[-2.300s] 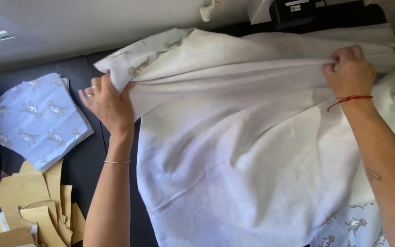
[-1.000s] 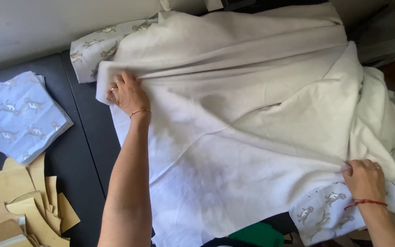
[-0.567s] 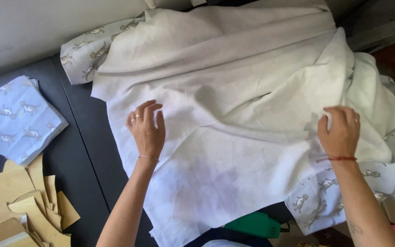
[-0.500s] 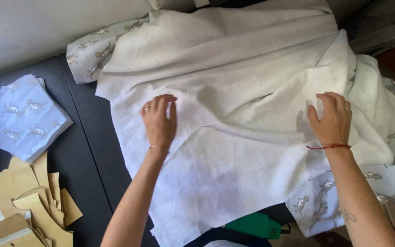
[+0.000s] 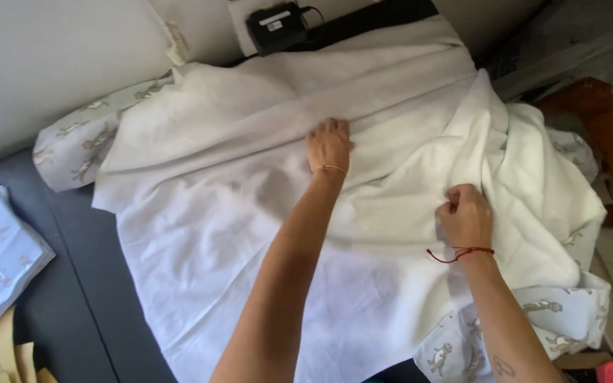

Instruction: Tracing patterns onto fabric and cutting them out using an electric rotary cutter

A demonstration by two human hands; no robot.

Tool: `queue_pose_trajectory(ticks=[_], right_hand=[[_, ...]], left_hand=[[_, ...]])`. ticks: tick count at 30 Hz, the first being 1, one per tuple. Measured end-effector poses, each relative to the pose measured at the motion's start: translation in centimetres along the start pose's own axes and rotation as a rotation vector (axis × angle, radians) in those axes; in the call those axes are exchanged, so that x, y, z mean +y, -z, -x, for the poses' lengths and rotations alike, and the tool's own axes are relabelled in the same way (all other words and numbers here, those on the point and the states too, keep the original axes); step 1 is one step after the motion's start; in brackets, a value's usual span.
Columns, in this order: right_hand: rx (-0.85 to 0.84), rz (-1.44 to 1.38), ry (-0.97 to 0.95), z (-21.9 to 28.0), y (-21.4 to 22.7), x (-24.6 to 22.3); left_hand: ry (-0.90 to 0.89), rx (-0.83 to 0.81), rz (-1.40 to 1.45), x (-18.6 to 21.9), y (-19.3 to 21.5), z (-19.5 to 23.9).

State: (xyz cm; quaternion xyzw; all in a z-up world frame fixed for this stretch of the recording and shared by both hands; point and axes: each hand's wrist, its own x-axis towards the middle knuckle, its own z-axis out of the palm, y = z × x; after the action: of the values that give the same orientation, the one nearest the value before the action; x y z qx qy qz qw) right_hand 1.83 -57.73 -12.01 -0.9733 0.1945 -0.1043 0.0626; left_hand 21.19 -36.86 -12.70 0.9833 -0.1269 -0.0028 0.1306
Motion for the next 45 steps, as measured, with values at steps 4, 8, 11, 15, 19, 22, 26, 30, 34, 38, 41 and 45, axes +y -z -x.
queue_pose_trajectory(ticks=[4, 8, 11, 15, 19, 22, 26, 30, 34, 38, 41, 45], right_hand=[[0.209, 0.008, 0.002, 1.1, 3.1, 1.9], [0.273, 0.017, -0.006, 0.8, 1.7, 2.7], [0.25, 0.019, -0.071, 1.2, 3.2, 2.1], [0.213, -0.206, 0.031, 3.5, 10.3, -0.8], [0.49, -0.312, 0.059, 11.2, 15.2, -0.4], [0.612, -0.391, -0.589, 19.0, 14.2, 2.5], [-0.024, -1.136, -1.067, 22.4, 13.4, 2.9], [-0.243, -1.078, -1.333, 23.5, 14.1, 0.8], [0.113, -1.15, -1.089, 25.5, 13.2, 3.5], [0.174, -1.339, -1.061, 27.9, 14.2, 7.6], [0.367, -1.107, -0.985, 28.5, 16.5, 6.5], [0.568, -1.116, -1.053, 27.9, 16.3, 5.5]], left_hand=[[0.059, 0.395, 0.122, 0.4, 1.7, -1.2], [0.149, 0.306, 0.447, 1.6, 5.2, 1.3], [0.027, 0.182, 0.549, 0.1, 6.7, 4.6], [-0.062, 0.042, 0.635, -4.5, 11.4, 12.6], [0.057, 0.239, 0.57, -10.8, 16.7, 26.2], [0.138, 0.394, 0.266, -16.4, 14.6, 38.9], [0.233, -0.479, 0.151, -21.9, 8.4, 50.3], [0.219, 0.056, 0.026, -16.7, 10.5, 50.8], [-0.045, 0.265, 0.008, -17.5, 11.3, 49.4], [-0.11, 0.184, 0.22, -17.9, 15.4, 48.8], [-0.167, 0.207, 0.313, -18.6, 16.8, 49.3], [-0.197, 0.18, 0.34, -19.4, 18.5, 48.6]])
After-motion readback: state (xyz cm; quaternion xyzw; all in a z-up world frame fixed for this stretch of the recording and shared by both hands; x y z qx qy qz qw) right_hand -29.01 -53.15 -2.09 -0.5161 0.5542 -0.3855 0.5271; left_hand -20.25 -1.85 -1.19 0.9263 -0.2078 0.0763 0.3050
